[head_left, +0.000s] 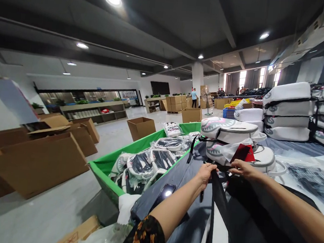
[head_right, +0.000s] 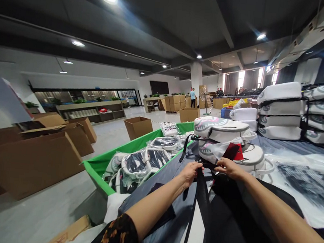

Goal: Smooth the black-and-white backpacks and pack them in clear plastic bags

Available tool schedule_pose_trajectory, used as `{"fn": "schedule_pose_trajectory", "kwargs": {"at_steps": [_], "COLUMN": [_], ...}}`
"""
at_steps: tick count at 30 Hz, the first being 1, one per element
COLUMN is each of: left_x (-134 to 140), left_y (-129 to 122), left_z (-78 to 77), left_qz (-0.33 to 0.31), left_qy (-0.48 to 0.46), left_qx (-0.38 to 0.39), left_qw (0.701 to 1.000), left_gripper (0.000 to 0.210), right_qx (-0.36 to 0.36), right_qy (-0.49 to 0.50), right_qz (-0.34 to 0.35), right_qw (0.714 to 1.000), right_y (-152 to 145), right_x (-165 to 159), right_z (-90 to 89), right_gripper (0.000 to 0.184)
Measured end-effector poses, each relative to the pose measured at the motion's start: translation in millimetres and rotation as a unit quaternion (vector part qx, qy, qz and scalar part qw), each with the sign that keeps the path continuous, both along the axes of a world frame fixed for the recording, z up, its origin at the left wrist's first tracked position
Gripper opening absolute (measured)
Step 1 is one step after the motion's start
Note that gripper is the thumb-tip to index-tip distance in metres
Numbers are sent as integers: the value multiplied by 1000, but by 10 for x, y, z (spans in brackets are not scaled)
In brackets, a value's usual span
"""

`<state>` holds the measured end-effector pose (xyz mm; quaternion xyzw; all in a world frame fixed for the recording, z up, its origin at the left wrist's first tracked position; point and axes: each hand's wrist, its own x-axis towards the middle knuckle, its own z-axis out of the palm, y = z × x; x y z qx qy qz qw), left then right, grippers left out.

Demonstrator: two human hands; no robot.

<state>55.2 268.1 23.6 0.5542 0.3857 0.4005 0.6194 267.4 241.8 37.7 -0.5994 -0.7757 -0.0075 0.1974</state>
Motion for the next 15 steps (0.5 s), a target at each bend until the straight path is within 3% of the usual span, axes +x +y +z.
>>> {"fn": "schedule_pose_trajectory", "kwargs": {"at_steps": [1, 4, 7, 10, 12, 15], "left_x": [6, -43, -171, -245, -202, -33], "left_y": [2, -17, -33, -7, 29, 80], "left_z": [2, 12, -15, -63, -82, -83], "left_qz": [-9, -18, 3, 34, 56, 94], "left_qy": [-9, -32, -44, -51, -54, -58], "left_qx": [3, 21, 22, 8, -5, -32], "left_qw": [1000, 999, 999, 998, 997, 993], "left_gripper": [25, 20, 25, 23, 19, 17], "right_qx": [12, 49, 33, -5, -13, -11], "right_qy": [-16, -63, -98, -113, -107, -81], "right_qz": [-19, -117, -186, -181, -158, -105], "right_qw": [1000, 990, 977, 977, 982, 991], "right_y": [-44, -234, -517, -804, -908, -835], "right_x": [102, 487, 825, 772, 476, -127], "right_z": [73, 349, 513, 374, 158, -148], "right_gripper": [4, 18, 23, 33, 42, 30]}}
